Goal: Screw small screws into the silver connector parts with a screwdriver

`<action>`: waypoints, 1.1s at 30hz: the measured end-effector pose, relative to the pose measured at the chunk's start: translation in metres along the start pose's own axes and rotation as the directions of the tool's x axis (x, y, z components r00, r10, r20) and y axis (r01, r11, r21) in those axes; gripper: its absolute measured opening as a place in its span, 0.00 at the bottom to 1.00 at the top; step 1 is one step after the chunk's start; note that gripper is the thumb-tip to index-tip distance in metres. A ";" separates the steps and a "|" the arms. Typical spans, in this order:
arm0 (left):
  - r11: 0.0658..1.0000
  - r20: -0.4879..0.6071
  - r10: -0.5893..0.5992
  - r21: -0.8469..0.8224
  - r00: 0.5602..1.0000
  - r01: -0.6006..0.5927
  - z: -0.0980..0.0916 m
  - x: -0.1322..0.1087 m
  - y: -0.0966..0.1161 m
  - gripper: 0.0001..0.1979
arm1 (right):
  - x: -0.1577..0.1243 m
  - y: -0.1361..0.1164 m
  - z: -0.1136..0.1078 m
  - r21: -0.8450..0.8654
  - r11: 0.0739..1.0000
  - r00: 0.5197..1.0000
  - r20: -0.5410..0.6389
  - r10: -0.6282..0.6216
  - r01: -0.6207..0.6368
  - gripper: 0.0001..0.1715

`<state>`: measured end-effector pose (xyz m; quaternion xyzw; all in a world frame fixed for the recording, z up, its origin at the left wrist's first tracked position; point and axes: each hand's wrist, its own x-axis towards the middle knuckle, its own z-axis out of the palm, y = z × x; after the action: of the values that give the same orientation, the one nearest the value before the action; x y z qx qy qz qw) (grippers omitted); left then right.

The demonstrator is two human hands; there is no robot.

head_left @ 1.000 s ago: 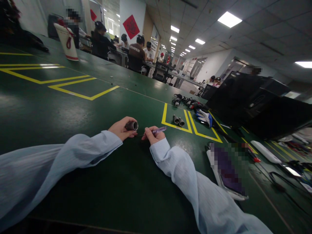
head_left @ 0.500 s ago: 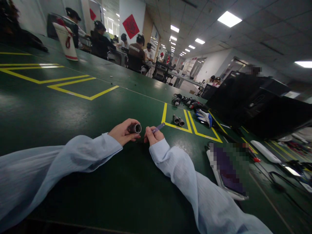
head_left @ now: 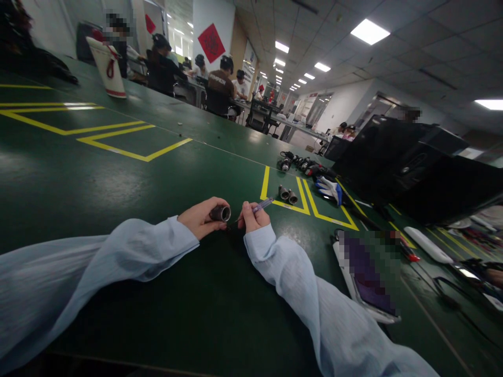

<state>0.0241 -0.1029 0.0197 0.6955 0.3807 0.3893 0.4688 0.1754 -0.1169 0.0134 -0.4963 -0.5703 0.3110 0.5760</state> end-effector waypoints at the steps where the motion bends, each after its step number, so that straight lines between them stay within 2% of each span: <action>1: 1.000 0.003 -0.001 -0.001 1.000 0.001 0.000 0.000 0.000 0.16 | 0.000 0.000 0.000 0.005 1.000 1.000 -0.001 0.007 -0.007 0.21; 9: 0.999 -0.001 0.002 0.037 1.000 -0.002 -0.001 -0.001 0.000 0.16 | 0.000 0.002 0.001 -0.022 1.000 0.999 -0.047 0.015 -0.016 0.21; 15: 0.998 0.042 0.061 -0.036 0.997 -0.059 -0.001 0.001 -0.004 0.17 | 0.002 0.013 0.001 -0.116 0.993 1.000 0.020 -0.008 0.011 0.25; 19: 0.997 0.083 0.070 0.011 0.994 -0.071 0.001 -0.002 -0.004 0.16 | 0.002 0.015 0.002 -0.114 0.993 0.999 0.042 -0.008 0.013 0.26; 24: 0.998 0.111 0.040 0.051 0.993 -0.046 0.002 -0.005 0.001 0.16 | 0.003 0.010 0.001 -0.065 0.998 0.999 -0.039 -0.029 0.027 0.25; 29: 0.996 0.092 0.053 0.067 0.994 -0.059 0.002 -0.004 0.003 0.15 | 0.004 0.006 0.001 0.041 0.999 0.990 -0.141 -0.021 0.027 0.24; 33: 0.998 0.050 0.013 0.060 0.999 -0.016 0.000 -0.004 0.006 0.16 | 0.004 0.008 0.001 0.025 0.999 0.991 -0.132 -0.017 0.021 0.24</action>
<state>0.0238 -0.1079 0.0251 0.7217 0.3753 0.3635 0.4541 0.1771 -0.1107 0.0069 -0.5027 -0.5316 0.2796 0.6216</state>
